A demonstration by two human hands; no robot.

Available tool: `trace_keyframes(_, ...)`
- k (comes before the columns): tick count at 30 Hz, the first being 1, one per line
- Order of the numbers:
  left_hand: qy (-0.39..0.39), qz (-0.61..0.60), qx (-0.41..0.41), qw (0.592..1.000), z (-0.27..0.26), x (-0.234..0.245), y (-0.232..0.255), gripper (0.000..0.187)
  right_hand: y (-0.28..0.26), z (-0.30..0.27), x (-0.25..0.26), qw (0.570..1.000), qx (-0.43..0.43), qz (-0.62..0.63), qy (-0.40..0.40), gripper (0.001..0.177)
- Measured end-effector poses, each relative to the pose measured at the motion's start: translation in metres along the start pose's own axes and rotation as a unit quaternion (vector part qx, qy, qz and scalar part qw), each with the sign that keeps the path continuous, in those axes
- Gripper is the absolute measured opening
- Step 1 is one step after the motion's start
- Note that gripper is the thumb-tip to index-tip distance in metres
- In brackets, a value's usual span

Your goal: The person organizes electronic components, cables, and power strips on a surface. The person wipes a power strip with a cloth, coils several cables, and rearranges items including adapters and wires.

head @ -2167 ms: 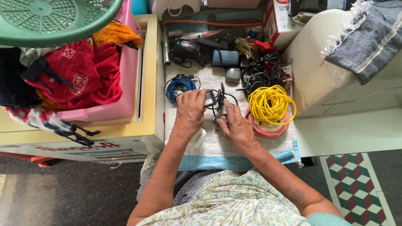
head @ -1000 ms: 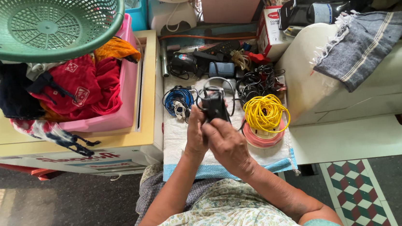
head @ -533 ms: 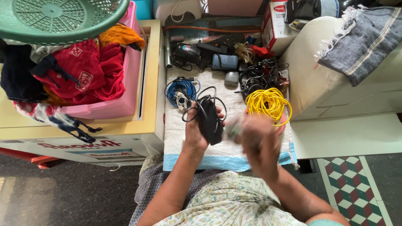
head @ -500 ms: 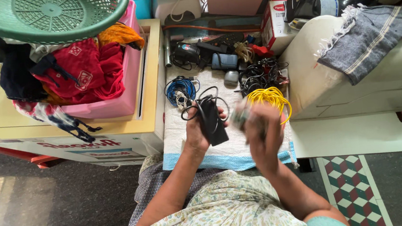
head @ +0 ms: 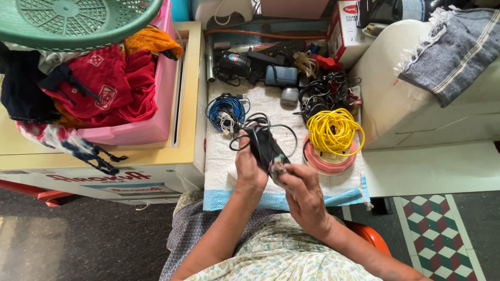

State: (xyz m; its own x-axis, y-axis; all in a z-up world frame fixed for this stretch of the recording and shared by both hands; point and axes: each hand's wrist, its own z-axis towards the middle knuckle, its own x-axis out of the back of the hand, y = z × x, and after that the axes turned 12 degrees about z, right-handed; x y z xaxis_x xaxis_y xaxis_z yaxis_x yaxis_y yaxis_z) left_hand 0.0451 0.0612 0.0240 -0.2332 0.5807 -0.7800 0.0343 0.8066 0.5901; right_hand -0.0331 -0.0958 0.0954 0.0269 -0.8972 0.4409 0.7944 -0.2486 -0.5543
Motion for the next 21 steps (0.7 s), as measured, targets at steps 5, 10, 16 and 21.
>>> trace_keyframes(5, -0.016, 0.014, -0.031, 0.999, -0.010, -0.007, -0.020, 0.033, 0.005, 0.007, -0.002, 0.997, 0.025, -0.058, -0.032, 0.037)
trace_keyframes(10, 0.033, 0.115, -0.009, 0.993, -0.023, -0.019, -0.038, 0.028, 0.023, 0.050, -0.003, 0.997, -0.016, -0.075, 0.020, 0.028)
trace_keyframes(16, 0.040, 0.079, -0.053, 0.995, -0.021, -0.014, -0.004, 0.029, 0.013, 0.023, -0.009, 0.999, 0.041, 0.012, 0.005, 0.029)
trace_keyframes(21, 0.000, 0.059, -0.079, 0.995, -0.012, -0.005, -0.016, 0.037, 0.026, 0.007, -0.008, 0.999, 0.010, 0.030, 0.020, 0.031)
